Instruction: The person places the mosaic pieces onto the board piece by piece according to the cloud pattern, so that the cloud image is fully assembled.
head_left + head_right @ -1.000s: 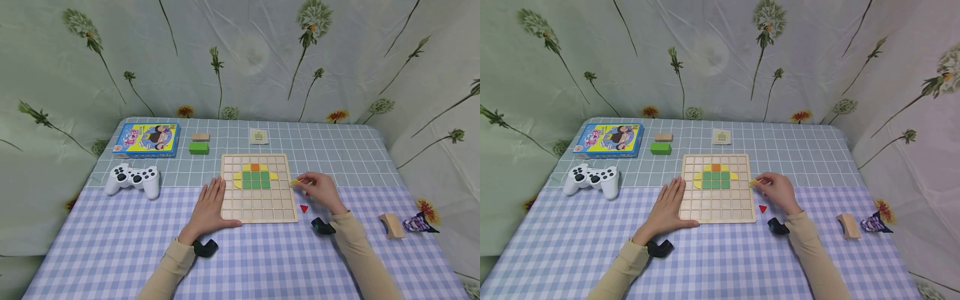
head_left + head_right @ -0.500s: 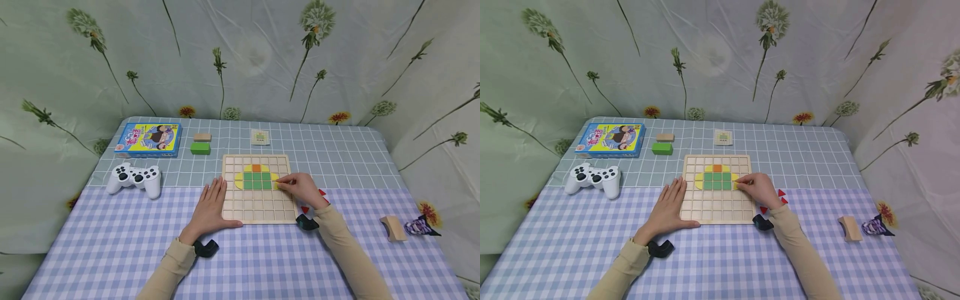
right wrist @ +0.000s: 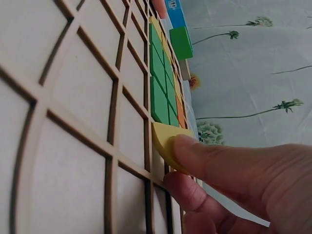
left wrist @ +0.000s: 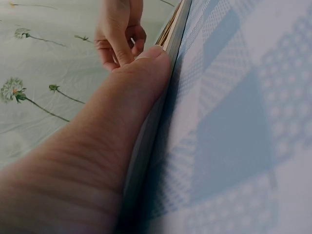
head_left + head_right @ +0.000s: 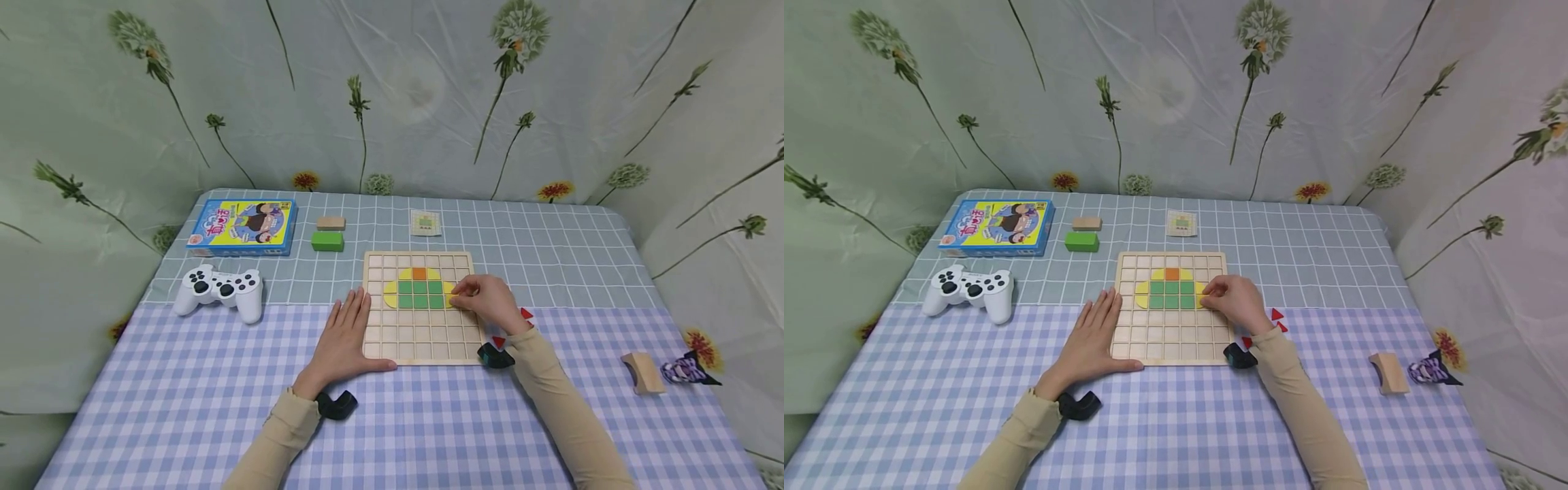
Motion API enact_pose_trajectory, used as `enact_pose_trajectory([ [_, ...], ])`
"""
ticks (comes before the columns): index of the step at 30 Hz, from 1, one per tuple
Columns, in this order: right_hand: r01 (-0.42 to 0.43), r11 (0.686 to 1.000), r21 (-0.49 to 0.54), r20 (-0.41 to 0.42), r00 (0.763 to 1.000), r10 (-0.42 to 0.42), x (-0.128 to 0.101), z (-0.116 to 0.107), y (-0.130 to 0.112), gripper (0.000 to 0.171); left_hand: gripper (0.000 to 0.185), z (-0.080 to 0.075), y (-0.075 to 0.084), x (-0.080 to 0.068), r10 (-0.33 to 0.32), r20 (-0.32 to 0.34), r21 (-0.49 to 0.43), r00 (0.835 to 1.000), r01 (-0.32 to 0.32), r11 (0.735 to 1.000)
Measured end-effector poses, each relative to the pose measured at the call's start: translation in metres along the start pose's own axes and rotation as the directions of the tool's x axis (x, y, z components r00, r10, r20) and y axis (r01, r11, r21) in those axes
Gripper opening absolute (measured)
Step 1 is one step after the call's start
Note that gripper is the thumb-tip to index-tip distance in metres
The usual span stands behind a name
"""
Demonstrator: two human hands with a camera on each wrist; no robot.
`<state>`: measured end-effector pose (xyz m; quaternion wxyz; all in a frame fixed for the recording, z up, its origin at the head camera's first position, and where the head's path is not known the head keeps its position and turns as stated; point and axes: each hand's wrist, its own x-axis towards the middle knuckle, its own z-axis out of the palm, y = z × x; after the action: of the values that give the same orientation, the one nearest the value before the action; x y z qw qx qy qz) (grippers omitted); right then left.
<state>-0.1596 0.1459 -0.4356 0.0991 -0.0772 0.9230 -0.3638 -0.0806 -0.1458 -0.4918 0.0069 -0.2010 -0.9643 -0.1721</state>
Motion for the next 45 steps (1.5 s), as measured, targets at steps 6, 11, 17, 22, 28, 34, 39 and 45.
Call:
enact_pose_trajectory([
  [6, 0.016, 1.000, -0.017, 0.004, 1.000, -0.016, 0.001, 0.002, -0.001, 0.011, 0.129, -0.001, 0.000, 0.000, -0.002, 0.007, 0.012, 1.000, 0.002, 1.000],
  [11, 0.033, 0.999, -0.013, -0.008, 0.999, -0.034, -0.001, 0.002, 0.000, 0.011, 0.129, -0.001, 0.000, 0.001, -0.018, 0.029, 0.014, 0.999, 0.018, 1.000],
  [17, 0.083, 0.996, -0.022, -0.060, 0.995, -0.084, -0.015, -0.010, 0.010, 0.013, 0.129, -0.002, 0.001, 0.001, -0.021, 0.040, 0.013, 0.999, 0.020, 1.000],
  [22, 0.092, 0.993, -0.068, -0.061, 0.993, -0.097, -0.033, -0.024, 0.027, 0.012, 0.130, -0.001, 0.001, 0.002, -0.022, 0.039, 0.019, 0.999, 0.022, 1.000],
  [28, 0.085, 0.990, -0.109, 0.028, 0.996, -0.082, -0.051, -0.035, 0.045, 0.010, 0.130, 0.000, 0.000, 0.001, -0.020, 0.034, 0.013, 0.999, 0.019, 1.000],
  [34, 0.111, 0.983, -0.147, 0.097, 0.991, -0.097, -0.064, -0.038, 0.052, 0.016, 0.130, 0.000, -0.001, 0.001, -0.025, 0.032, 0.016, 0.999, 0.024, 1.000],
  [39, 0.110, 0.981, -0.160, 0.111, 0.990, -0.093, -0.071, -0.034, 0.053, 0.016, 0.130, 0.000, -0.001, 0.001, -0.020, 0.028, 0.014, 0.999, 0.020, 1.000],
  [45, 0.133, 0.986, -0.096, 0.116, 0.986, -0.122, -0.074, -0.026, 0.054, 0.018, 0.130, 0.000, 0.001, 0.001, -0.022, 0.033, 0.007, 0.999, 0.022, 1.000],
])
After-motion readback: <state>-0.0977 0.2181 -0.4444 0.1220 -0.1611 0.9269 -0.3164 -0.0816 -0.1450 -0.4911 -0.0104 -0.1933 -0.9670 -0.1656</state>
